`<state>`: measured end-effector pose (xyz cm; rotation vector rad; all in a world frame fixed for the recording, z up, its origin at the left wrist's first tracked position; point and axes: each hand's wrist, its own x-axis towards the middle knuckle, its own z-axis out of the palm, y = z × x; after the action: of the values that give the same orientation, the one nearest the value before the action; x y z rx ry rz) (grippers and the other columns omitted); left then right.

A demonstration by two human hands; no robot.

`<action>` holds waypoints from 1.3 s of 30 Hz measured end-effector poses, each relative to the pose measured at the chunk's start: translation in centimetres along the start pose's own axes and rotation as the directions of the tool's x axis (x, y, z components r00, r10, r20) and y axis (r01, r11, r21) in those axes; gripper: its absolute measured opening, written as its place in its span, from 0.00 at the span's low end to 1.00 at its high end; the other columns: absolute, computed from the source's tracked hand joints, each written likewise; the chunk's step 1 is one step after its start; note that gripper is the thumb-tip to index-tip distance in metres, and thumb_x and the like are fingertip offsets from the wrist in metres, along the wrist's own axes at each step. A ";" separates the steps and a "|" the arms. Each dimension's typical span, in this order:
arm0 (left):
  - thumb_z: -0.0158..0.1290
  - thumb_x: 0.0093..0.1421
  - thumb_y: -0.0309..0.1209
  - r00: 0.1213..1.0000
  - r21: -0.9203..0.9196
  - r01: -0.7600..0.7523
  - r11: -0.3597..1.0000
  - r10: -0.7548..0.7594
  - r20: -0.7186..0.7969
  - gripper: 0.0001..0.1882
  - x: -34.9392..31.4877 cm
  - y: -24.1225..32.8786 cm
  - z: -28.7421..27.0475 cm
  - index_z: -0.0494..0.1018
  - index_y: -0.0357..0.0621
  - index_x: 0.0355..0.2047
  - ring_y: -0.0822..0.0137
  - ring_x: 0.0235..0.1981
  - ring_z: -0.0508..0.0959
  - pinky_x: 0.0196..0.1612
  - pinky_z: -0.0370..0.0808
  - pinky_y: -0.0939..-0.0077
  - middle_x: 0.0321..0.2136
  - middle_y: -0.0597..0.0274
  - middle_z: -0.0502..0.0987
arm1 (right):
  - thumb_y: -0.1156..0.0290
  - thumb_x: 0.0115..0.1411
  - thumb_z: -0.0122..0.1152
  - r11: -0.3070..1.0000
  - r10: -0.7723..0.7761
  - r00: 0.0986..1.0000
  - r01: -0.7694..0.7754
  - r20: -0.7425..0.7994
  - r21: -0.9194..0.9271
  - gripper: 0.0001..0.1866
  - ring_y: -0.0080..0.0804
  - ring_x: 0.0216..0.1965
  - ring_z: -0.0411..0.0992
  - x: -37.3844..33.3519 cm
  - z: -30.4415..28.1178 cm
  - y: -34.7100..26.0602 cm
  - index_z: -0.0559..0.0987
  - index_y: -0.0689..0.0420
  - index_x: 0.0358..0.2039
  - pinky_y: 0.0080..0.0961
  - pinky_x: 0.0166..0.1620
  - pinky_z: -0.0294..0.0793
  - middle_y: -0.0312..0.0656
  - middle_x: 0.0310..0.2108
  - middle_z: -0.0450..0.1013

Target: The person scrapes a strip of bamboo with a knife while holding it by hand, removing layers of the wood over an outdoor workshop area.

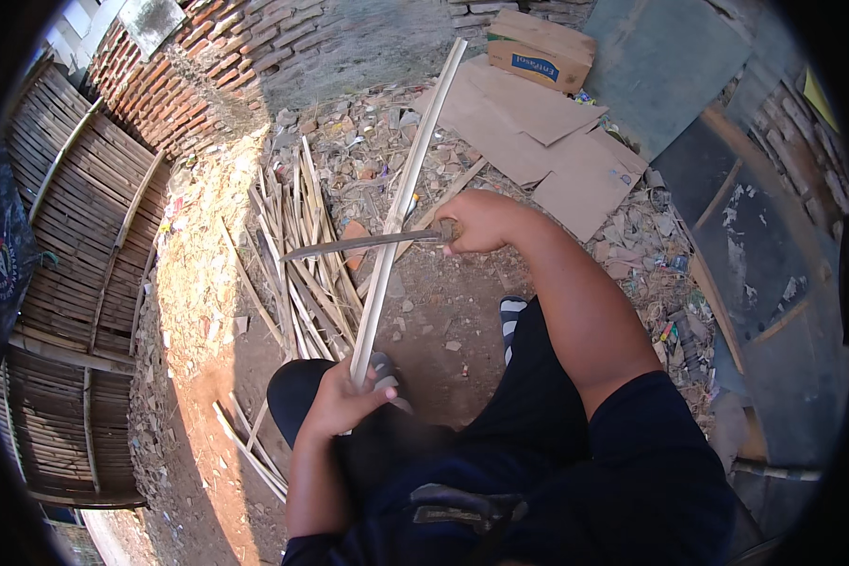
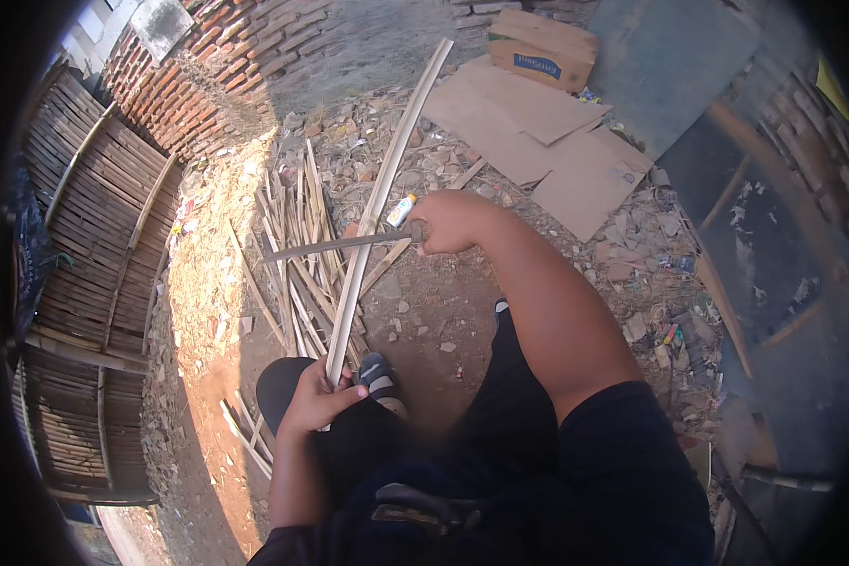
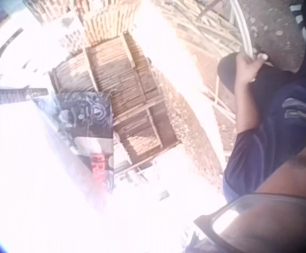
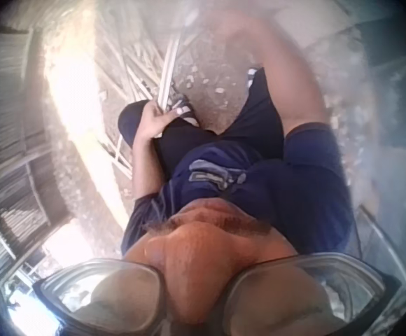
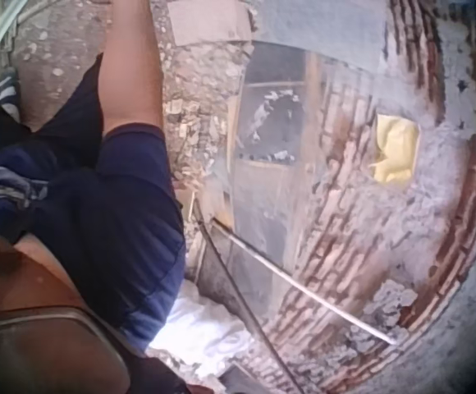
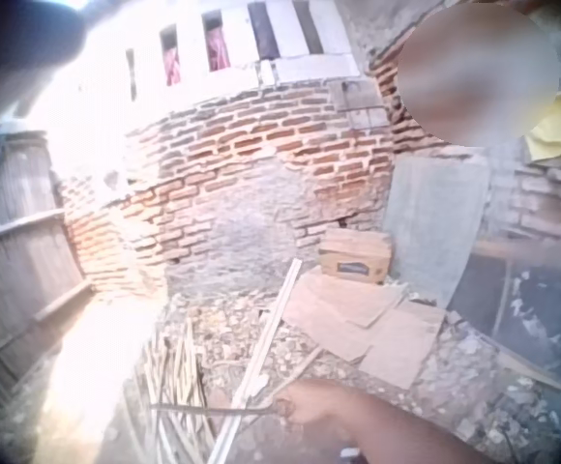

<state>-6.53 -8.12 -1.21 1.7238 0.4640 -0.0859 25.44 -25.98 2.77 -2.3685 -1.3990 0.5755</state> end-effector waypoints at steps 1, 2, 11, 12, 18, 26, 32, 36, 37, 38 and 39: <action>0.74 0.50 0.28 1.000 -0.002 0.003 1.000 -0.003 0.013 0.22 0.0 0.2 0.0 0.69 0.44 0.36 0.83 0.24 0.66 0.28 0.64 0.86 0.23 0.76 0.67 | 0.58 0.54 0.72 0.996 0.082 0.990 -0.078 -0.115 0.041 0.33 0.50 0.53 0.76 0.2 0.0 1.3 0.77 0.55 0.59 0.41 0.56 0.75 0.54 0.50 0.77; 0.74 0.50 0.28 1.000 -0.004 0.006 1.000 -0.006 0.026 0.22 0.0 0.4 0.0 0.69 0.44 0.36 0.83 0.24 0.66 0.28 0.64 0.86 0.23 0.76 0.67 | 0.58 0.54 0.72 0.985 0.167 0.960 -0.150 -0.224 0.091 0.33 0.51 0.53 0.76 0.7 0.2 3.1 0.77 0.55 0.59 0.41 0.57 0.74 0.54 0.51 0.77; 0.74 0.50 0.27 0.999 0.031 0.018 0.999 -0.017 -0.032 0.23 0.5 -0.9 -0.5 0.69 0.44 0.36 0.82 0.24 0.67 0.29 0.65 0.86 0.23 0.75 0.67 | 0.58 0.53 0.72 0.979 0.200 0.940 -0.177 -0.276 0.104 0.32 0.51 0.52 0.76 0.8 1.0 3.0 0.77 0.55 0.58 0.41 0.55 0.75 0.54 0.49 0.78; 0.74 0.50 0.27 0.999 0.001 0.004 1.000 -0.004 -0.047 0.22 0.6 -1.0 -0.3 0.69 0.45 0.36 0.82 0.24 0.67 0.29 0.65 0.86 0.23 0.75 0.67 | 0.58 0.53 0.72 0.988 0.148 0.965 -0.135 -0.215 0.073 0.32 0.50 0.51 0.77 0.6 1.1 1.8 0.78 0.55 0.58 0.42 0.55 0.76 0.54 0.48 0.78; 0.73 0.51 0.26 0.998 -0.010 0.019 1.000 -0.020 -0.052 0.21 0.1 -0.4 -0.3 0.69 0.45 0.36 0.83 0.24 0.66 0.27 0.63 0.86 0.22 0.76 0.67 | 0.58 0.53 0.72 0.999 0.054 0.996 -0.053 -0.065 0.008 0.30 0.50 0.49 0.78 -0.1 -0.2 -0.3 0.78 0.56 0.56 0.41 0.53 0.76 0.53 0.46 0.79; 0.73 0.52 0.29 0.999 0.129 0.052 0.990 -0.050 -0.018 0.22 0.2 -0.3 -0.6 0.70 0.41 0.39 0.81 0.28 0.67 0.31 0.68 0.84 0.27 0.73 0.68 | 0.59 0.56 0.70 0.954 0.300 0.869 -0.273 -0.393 0.126 0.30 0.51 0.51 0.77 1.5 0.6 5.8 0.78 0.58 0.57 0.41 0.54 0.76 0.54 0.47 0.79; 0.73 0.51 0.31 1.000 0.046 0.021 0.999 -0.021 -0.009 0.23 0.6 -1.0 -0.4 0.70 0.41 0.40 0.81 0.27 0.67 0.31 0.67 0.84 0.26 0.74 0.68 | 0.59 0.54 0.72 0.993 -0.079 0.997 0.079 -0.002 -0.092 0.26 0.51 0.46 0.78 0.1 1.4 -1.6 0.80 0.56 0.52 0.42 0.50 0.75 0.54 0.41 0.79; 0.73 0.52 0.31 0.999 0.118 0.034 0.993 -0.036 0.020 0.22 0.2 -0.7 -0.6 0.70 0.42 0.39 0.81 0.27 0.67 0.30 0.67 0.84 0.25 0.75 0.68 | 0.58 0.54 0.72 0.994 0.085 0.993 -0.078 -0.087 0.079 0.30 0.50 0.53 0.76 0.9 0.4 2.8 0.79 0.57 0.55 0.41 0.55 0.75 0.54 0.49 0.78; 0.73 0.52 0.31 0.999 0.116 0.025 0.993 -0.029 0.029 0.22 0.3 -0.6 -0.6 0.70 0.42 0.38 0.82 0.26 0.67 0.29 0.66 0.84 0.25 0.75 0.68 | 0.58 0.54 0.72 0.975 0.209 0.951 -0.183 -0.229 0.128 0.30 0.50 0.53 0.76 1.4 0.3 5.2 0.79 0.58 0.55 0.40 0.55 0.75 0.55 0.49 0.78; 0.73 0.52 0.30 0.999 0.110 0.023 0.994 -0.026 0.026 0.22 0.3 -0.6 -0.5 0.69 0.43 0.38 0.82 0.26 0.67 0.29 0.66 0.84 0.24 0.75 0.68 | 0.58 0.54 0.72 0.943 0.327 0.875 -0.274 -0.357 0.192 0.30 0.51 0.52 0.76 1.7 0.3 6.7 0.79 0.58 0.56 0.40 0.55 0.75 0.55 0.49 0.78; 0.73 0.52 0.29 0.999 0.105 0.024 0.994 -0.026 0.019 0.22 0.1 -0.5 -0.6 0.69 0.43 0.38 0.82 0.26 0.66 0.29 0.65 0.85 0.24 0.75 0.68 | 0.58 0.54 0.72 0.930 0.361 0.857 -0.299 -0.369 0.215 0.30 0.51 0.52 0.76 1.6 0.0 6.4 0.79 0.58 0.56 0.39 0.55 0.75 0.55 0.49 0.78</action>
<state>-6.71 -7.45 -1.61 1.8187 0.4733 -0.1478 30.92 -27.53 -0.48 -2.4361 -0.7478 0.2368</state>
